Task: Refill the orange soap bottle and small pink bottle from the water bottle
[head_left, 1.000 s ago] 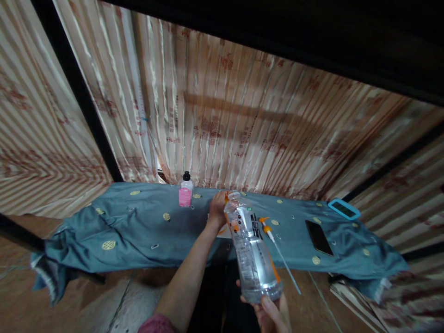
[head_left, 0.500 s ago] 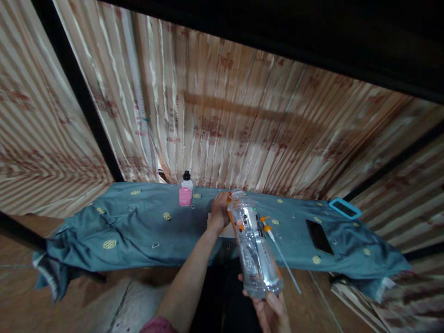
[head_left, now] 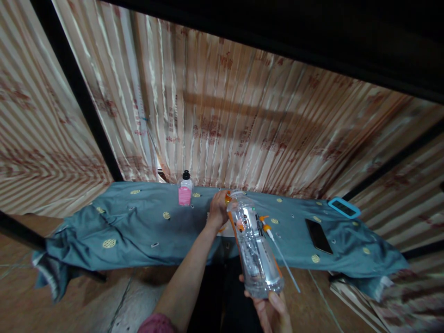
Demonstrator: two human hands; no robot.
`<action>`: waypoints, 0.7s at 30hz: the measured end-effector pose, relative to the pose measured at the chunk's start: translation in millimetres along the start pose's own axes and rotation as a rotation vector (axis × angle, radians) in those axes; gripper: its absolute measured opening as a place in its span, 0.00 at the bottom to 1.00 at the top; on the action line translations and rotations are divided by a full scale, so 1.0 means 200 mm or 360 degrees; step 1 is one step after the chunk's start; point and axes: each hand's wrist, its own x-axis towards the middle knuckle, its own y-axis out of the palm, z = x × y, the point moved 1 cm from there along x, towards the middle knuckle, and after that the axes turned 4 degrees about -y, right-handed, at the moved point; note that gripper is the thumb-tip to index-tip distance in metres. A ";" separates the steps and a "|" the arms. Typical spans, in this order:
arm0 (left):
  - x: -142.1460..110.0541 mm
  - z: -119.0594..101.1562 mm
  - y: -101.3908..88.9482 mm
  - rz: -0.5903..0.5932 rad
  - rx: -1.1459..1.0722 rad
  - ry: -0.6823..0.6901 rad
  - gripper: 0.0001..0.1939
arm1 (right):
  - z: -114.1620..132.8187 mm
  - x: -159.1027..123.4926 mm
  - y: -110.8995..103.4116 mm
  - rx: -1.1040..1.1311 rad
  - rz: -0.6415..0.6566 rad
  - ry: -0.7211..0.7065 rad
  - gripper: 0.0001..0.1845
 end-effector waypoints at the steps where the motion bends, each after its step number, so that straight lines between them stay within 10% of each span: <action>1: 0.00 0.00 0.00 0.0002 0.0004 -0.0003 0.11 | 0.00 0.00 0.00 0.0001 0.0002 0.0008 0.33; 21: 0.00 0.01 0.00 -0.0025 -0.0057 0.0020 0.10 | 0.08 -0.03 0.05 -0.0066 -0.0039 0.0032 0.28</action>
